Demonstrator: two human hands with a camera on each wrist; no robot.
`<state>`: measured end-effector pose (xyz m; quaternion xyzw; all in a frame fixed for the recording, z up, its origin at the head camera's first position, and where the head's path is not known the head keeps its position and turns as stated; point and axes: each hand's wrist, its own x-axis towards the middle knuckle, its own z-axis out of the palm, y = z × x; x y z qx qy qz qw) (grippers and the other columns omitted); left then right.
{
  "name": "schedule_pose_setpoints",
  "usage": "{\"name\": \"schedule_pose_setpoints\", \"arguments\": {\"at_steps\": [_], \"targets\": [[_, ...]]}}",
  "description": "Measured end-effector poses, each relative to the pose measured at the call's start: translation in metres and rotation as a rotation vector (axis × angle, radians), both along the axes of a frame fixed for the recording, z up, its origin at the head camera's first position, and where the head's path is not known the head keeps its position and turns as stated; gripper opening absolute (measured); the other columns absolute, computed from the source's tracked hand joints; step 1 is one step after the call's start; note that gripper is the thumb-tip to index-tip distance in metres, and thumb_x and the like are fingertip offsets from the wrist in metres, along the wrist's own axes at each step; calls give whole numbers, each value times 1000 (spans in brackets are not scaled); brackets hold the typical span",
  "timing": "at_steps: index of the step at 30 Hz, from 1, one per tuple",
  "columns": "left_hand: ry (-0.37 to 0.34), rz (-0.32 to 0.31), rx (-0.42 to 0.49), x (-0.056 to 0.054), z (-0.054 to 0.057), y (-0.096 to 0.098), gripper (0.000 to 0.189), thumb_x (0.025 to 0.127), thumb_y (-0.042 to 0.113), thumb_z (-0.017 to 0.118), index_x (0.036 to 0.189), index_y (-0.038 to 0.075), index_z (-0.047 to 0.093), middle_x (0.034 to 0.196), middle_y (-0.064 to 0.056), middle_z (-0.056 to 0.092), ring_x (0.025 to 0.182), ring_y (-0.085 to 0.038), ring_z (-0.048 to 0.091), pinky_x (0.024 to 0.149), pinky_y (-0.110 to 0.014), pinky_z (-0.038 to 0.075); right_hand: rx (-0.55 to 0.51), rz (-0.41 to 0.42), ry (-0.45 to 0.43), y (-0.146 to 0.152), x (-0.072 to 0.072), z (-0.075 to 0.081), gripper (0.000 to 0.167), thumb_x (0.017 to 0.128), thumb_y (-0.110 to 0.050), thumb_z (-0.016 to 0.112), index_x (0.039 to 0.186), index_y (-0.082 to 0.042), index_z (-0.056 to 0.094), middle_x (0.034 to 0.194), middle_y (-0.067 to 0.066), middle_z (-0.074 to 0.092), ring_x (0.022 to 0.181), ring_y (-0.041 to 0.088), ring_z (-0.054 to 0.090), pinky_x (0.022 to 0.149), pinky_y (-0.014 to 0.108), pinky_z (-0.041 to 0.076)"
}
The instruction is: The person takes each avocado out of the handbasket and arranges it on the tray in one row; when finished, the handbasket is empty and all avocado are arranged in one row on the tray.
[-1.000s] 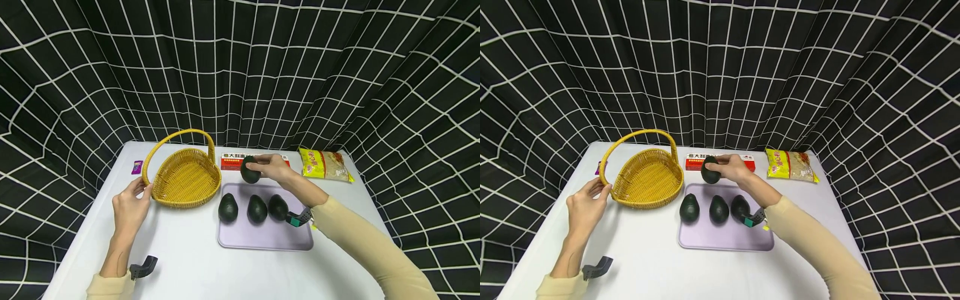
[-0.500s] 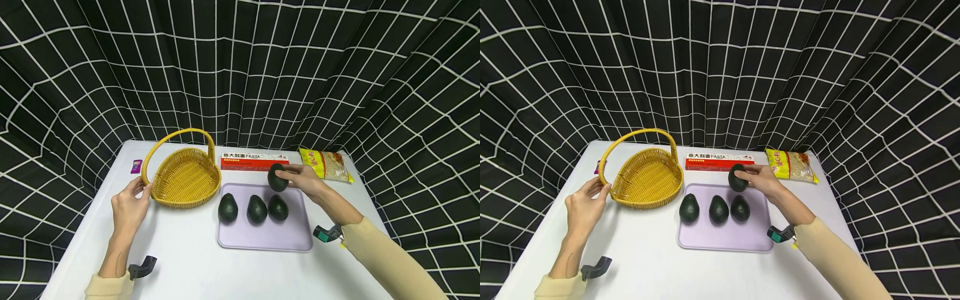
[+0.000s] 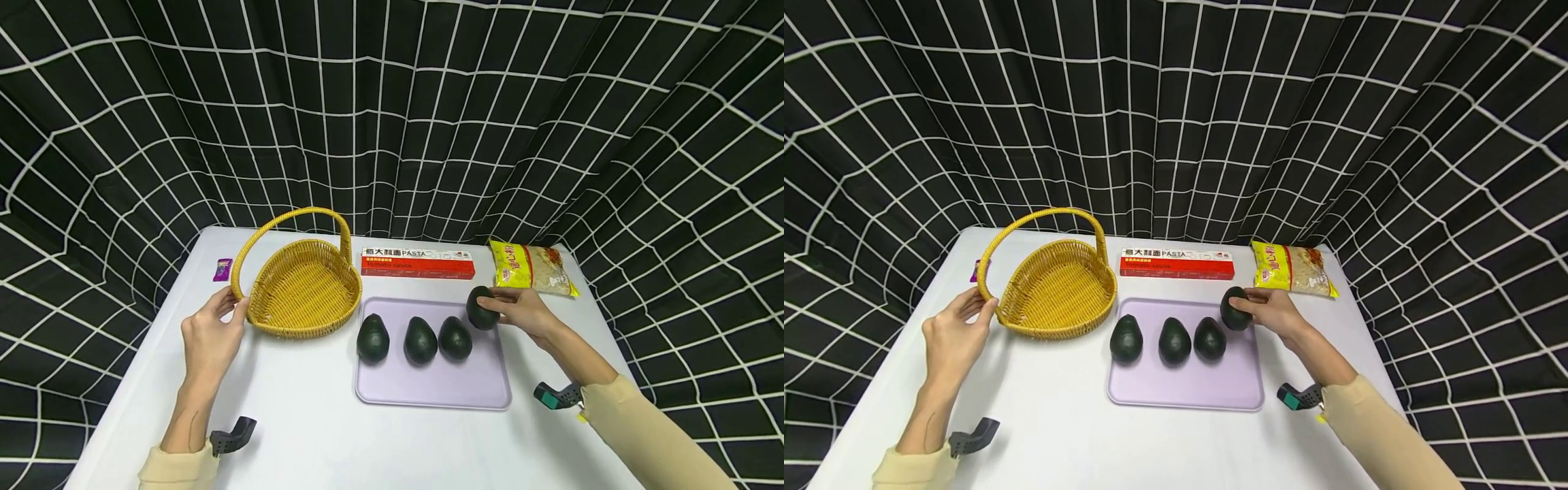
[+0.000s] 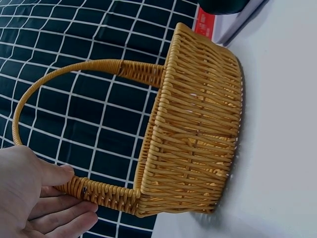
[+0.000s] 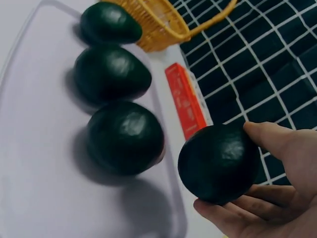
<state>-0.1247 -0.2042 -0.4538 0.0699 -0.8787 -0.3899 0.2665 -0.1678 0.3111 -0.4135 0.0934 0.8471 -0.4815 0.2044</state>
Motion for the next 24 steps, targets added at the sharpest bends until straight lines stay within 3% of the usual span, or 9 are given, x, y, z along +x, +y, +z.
{"name": "schedule_pose_setpoints", "arguments": {"at_steps": [7, 13, 16, 24], "targets": [[14, -3, -1, -1, -1, 0, 34, 93, 4, 76, 124, -10, 70, 109, -28, 76, 101, -45, 76, 98, -60, 56, 104, 5, -11, 12, 8, -20, 82, 98, -46, 72, 152, 9, 44, 155, 31, 49, 129, 36, 61, 105, 44, 57], [14, -6, -7, -1, -1, -1, 34, 94, 5, 75, 124, -9, 70, 110, -28, 76, 100, -45, 76, 96, -59, 57, 208, 19, 1, 15, 18, -34, 82, 96, -46, 74, 149, 10, 47, 145, 32, 58, 119, 33, 64, 91, 33, 59], [10, -4, -7, -1, -1, -1, 34, 94, 5, 75, 125, -9, 70, 110, -28, 76, 101, -45, 76, 97, -60, 57, 226, 29, 10, 13, 22, -39, 81, 95, -44, 76, 148, 11, 48, 142, 33, 59, 117, 34, 65, 90, 36, 60], [6, -6, -7, 0, -1, -1, 34, 94, 5, 75, 125, -10, 69, 110, -28, 76, 102, -46, 76, 96, -61, 57, 294, 58, 60, 8, 24, -49, 81, 94, -43, 77, 146, 11, 48, 140, 35, 59, 128, 47, 60, 105, 54, 55]]}}
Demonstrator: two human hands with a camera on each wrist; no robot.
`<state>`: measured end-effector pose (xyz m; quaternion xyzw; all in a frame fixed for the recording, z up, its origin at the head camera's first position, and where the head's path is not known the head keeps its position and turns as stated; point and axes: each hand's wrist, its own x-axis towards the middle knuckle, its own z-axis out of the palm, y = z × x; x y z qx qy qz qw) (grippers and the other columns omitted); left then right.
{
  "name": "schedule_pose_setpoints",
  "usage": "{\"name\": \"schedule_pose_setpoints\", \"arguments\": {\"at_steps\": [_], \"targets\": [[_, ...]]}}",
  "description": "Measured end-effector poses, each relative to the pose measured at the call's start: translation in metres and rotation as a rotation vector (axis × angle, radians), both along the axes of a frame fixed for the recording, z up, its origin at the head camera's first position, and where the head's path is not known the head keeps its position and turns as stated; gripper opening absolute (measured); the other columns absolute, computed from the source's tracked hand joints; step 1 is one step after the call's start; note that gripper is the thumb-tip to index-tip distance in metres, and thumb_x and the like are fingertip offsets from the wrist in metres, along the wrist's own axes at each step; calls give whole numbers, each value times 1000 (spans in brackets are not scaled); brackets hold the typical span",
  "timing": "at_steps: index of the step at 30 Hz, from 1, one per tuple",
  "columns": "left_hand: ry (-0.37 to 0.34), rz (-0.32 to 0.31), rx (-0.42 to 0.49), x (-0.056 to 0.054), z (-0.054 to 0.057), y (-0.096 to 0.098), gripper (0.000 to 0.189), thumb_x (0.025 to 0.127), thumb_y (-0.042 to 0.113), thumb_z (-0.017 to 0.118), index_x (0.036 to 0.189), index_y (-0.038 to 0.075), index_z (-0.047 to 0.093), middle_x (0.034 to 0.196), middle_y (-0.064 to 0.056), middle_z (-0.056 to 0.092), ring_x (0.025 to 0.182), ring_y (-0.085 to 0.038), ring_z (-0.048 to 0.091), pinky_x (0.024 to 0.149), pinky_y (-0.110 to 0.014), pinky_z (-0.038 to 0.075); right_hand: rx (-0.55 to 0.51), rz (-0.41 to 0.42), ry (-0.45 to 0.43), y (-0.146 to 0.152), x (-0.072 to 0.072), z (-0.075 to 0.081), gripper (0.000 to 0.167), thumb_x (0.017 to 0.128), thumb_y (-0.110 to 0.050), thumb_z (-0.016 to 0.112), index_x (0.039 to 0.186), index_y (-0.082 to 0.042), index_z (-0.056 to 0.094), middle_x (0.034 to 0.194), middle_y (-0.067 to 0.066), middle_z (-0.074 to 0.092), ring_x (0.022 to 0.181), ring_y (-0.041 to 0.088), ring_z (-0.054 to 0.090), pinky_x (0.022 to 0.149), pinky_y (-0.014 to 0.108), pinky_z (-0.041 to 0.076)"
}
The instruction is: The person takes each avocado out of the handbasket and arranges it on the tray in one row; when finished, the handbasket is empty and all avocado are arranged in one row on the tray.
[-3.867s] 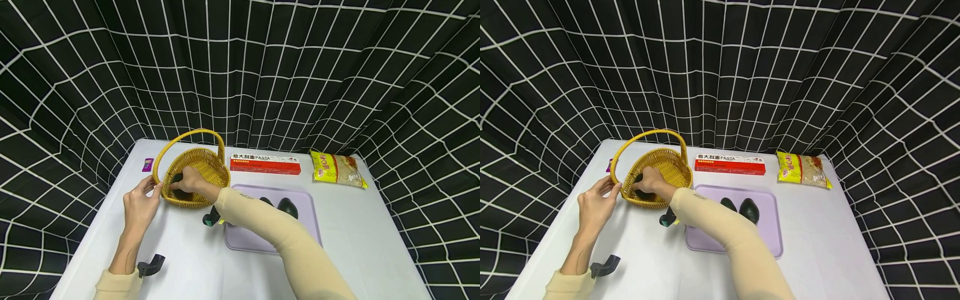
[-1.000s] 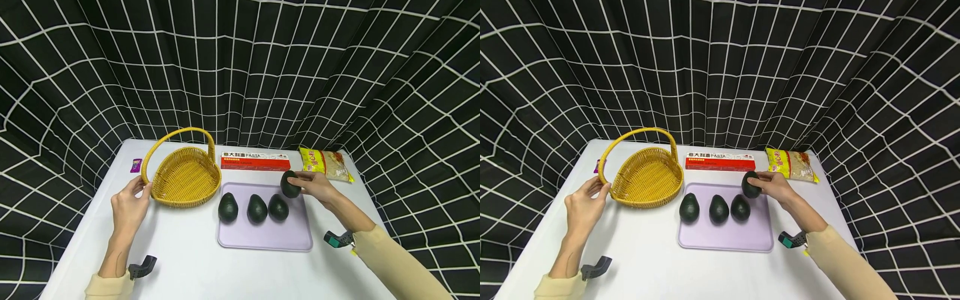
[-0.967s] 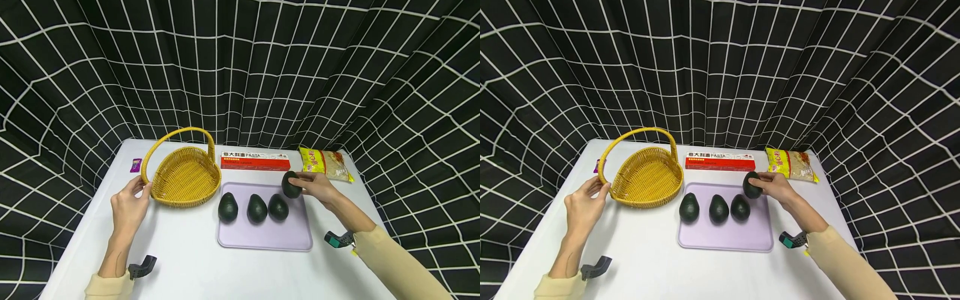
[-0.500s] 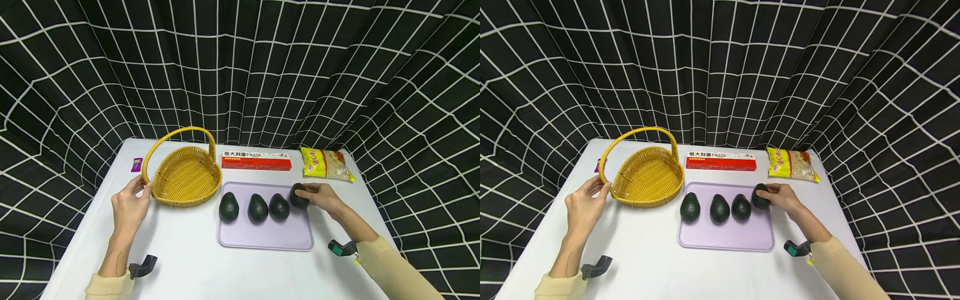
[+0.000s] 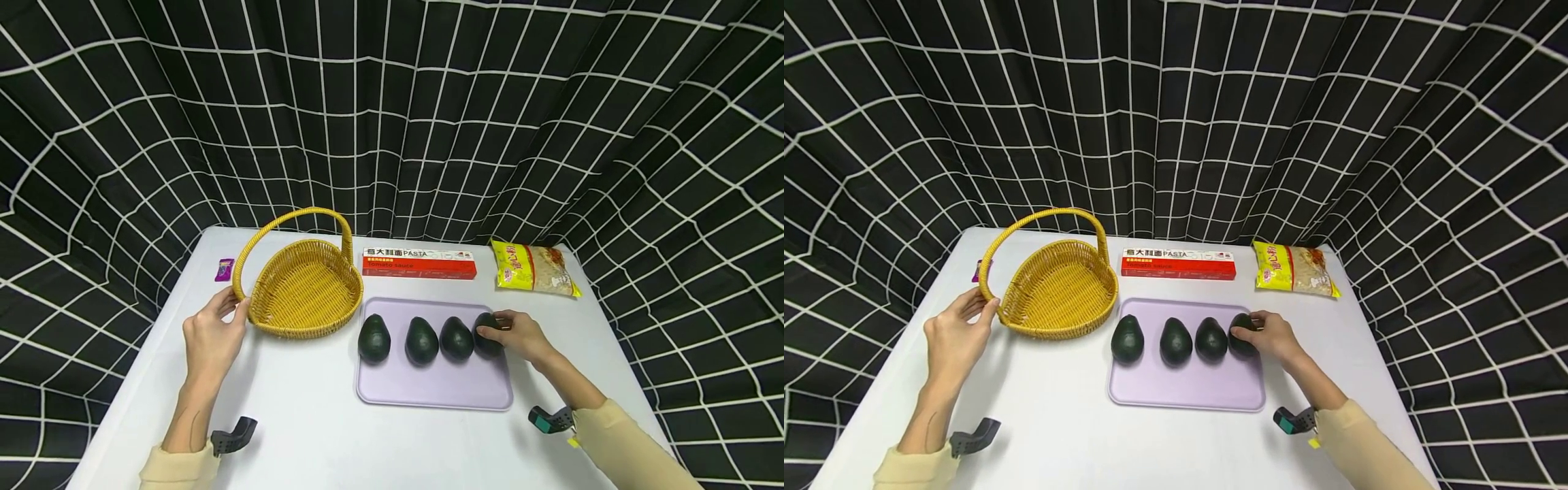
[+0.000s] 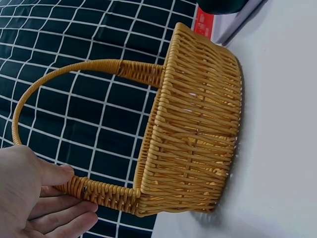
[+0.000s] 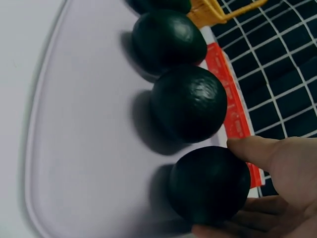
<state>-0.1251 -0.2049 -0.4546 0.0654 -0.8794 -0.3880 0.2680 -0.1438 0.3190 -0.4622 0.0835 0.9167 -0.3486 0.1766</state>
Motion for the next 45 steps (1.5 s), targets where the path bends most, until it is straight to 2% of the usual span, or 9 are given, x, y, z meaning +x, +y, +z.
{"name": "schedule_pose_setpoints", "arguments": {"at_steps": [7, 30, 39, 45], "targets": [[11, -4, 1, 0, 1, 1, 34, 94, 4, 75, 124, -10, 70, 110, -28, 76, 101, -46, 76, 96, -61, 56, 47, 18, 40, -4, 3, 2, 78, 94, -40, 77, 145, 12, 49, 138, 36, 60, 129, 49, 59, 106, 58, 53], [-3, -4, -12, 1, 2, 2, 34, 94, 4, 75, 124, -10, 69, 111, -29, 75, 102, -46, 75, 97, -60, 57, 27, -7, -18, -6, 5, 8, 82, 94, -42, 76, 153, 4, 42, 144, 36, 55, 132, 49, 57, 108, 61, 51], [0, -6, -15, 1, 2, 2, 35, 94, 4, 75, 124, -11, 69, 111, -29, 75, 101, -46, 75, 96, -61, 57, 63, -8, 0, -4, 5, 7, 75, 94, -37, 78, 149, 5, 48, 139, 36, 59, 126, 48, 62, 102, 57, 56], [3, -5, -20, 1, 2, 2, 35, 94, 4, 75, 124, -11, 69, 111, -29, 75, 101, -47, 75, 95, -61, 57, 56, -17, -7, -4, 5, 7, 76, 94, -38, 76, 149, 5, 47, 142, 36, 57, 129, 50, 59, 104, 60, 54]]}}
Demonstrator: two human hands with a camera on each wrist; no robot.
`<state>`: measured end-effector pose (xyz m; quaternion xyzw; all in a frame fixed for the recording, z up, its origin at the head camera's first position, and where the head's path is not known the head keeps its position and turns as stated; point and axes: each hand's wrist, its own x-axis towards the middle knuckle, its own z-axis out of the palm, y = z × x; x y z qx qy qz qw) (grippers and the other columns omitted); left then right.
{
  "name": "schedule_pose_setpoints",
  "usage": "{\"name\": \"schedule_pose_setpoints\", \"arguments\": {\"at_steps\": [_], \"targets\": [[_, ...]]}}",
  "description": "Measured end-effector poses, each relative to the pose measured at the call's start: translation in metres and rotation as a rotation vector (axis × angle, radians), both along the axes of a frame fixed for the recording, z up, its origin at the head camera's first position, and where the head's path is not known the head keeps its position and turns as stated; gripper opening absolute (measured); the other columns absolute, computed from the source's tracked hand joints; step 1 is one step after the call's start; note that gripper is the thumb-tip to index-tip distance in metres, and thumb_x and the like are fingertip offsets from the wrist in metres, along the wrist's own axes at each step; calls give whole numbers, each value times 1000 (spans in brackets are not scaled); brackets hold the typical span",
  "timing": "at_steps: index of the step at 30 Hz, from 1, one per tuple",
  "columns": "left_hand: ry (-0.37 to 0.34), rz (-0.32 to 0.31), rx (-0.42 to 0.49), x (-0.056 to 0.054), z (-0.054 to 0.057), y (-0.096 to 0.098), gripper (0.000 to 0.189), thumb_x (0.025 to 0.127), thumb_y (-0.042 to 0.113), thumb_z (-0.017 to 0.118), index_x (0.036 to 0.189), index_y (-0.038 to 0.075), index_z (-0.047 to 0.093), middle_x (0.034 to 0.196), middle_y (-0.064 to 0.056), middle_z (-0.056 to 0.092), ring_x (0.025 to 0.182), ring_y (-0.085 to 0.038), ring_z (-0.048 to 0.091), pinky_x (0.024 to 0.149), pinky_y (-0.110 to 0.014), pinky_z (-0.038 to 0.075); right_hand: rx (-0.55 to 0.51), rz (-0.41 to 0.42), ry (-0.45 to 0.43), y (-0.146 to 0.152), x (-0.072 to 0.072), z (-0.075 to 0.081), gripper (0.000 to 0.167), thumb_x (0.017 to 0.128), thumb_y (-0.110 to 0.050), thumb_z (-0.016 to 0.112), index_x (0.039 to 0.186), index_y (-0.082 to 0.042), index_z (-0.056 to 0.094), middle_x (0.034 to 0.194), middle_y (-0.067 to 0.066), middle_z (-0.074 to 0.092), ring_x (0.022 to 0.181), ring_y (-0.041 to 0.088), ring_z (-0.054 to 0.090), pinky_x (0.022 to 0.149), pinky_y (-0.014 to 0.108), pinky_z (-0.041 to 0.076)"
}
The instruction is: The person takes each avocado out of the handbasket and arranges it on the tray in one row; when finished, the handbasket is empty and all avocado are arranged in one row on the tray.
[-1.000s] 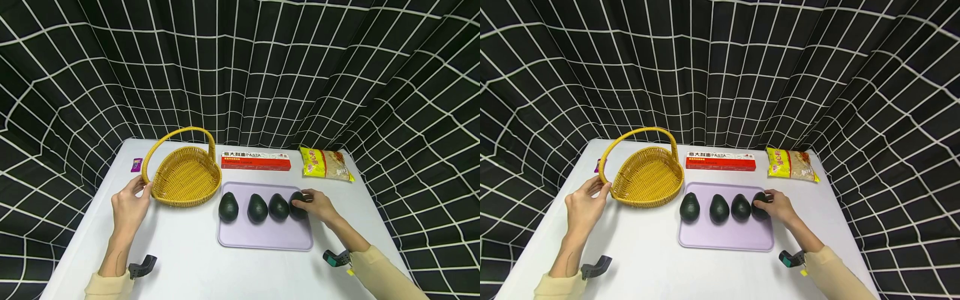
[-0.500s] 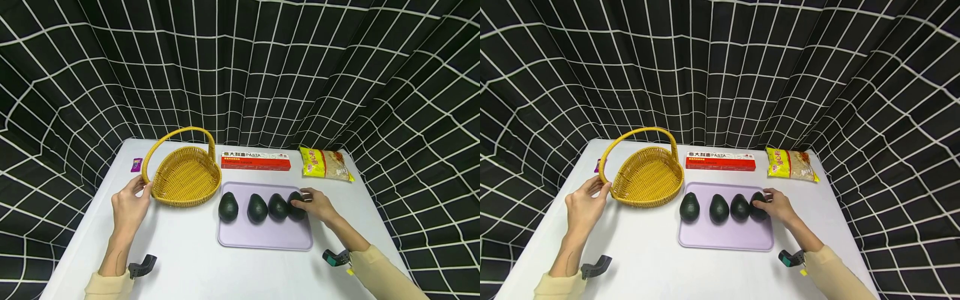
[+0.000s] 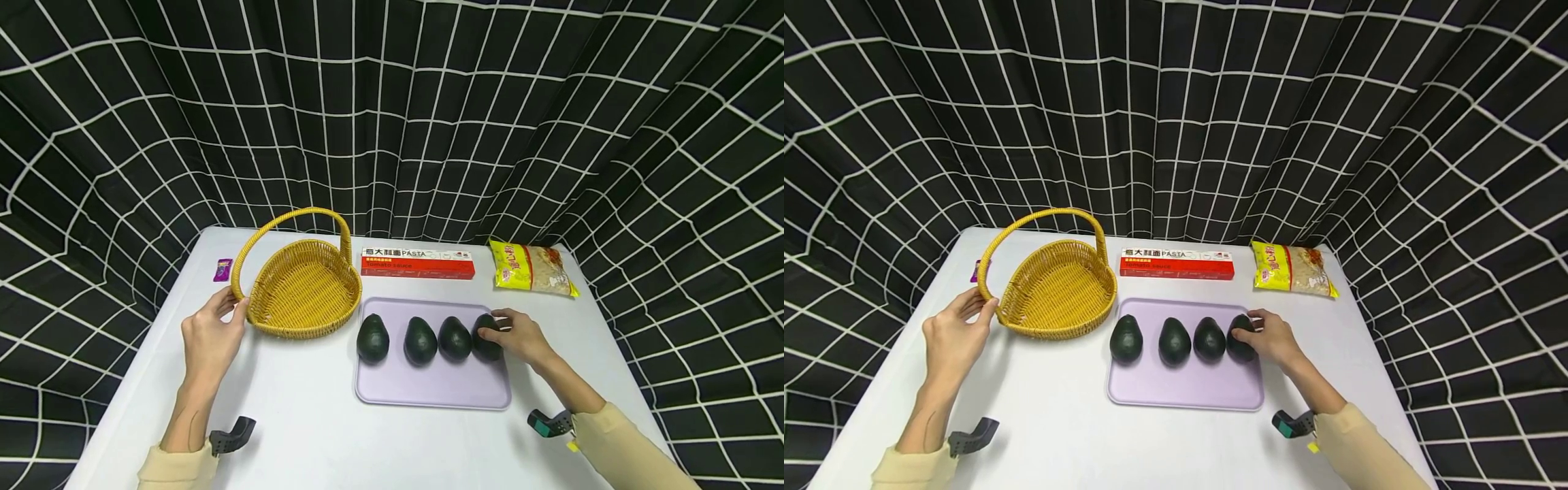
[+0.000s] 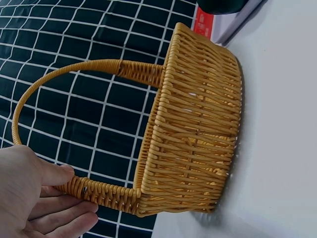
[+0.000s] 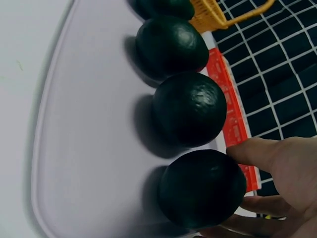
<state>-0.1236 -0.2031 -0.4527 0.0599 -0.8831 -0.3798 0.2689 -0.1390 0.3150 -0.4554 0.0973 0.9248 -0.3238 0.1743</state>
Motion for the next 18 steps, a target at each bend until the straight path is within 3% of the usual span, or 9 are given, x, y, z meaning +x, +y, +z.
{"name": "schedule_pose_setpoints", "arguments": {"at_steps": [18], "targets": [[-32, 14, 10, 0, 2, 1, 37, 94, 7, 75, 126, -10, 68, 118, -30, 73, 108, -50, 72, 96, -61, 57, -19, 1, 8, -2, 3, 0, 76, 95, -41, 74, 151, 4, 45, 144, 36, 55, 134, 51, 56, 108, 61, 51]]}}
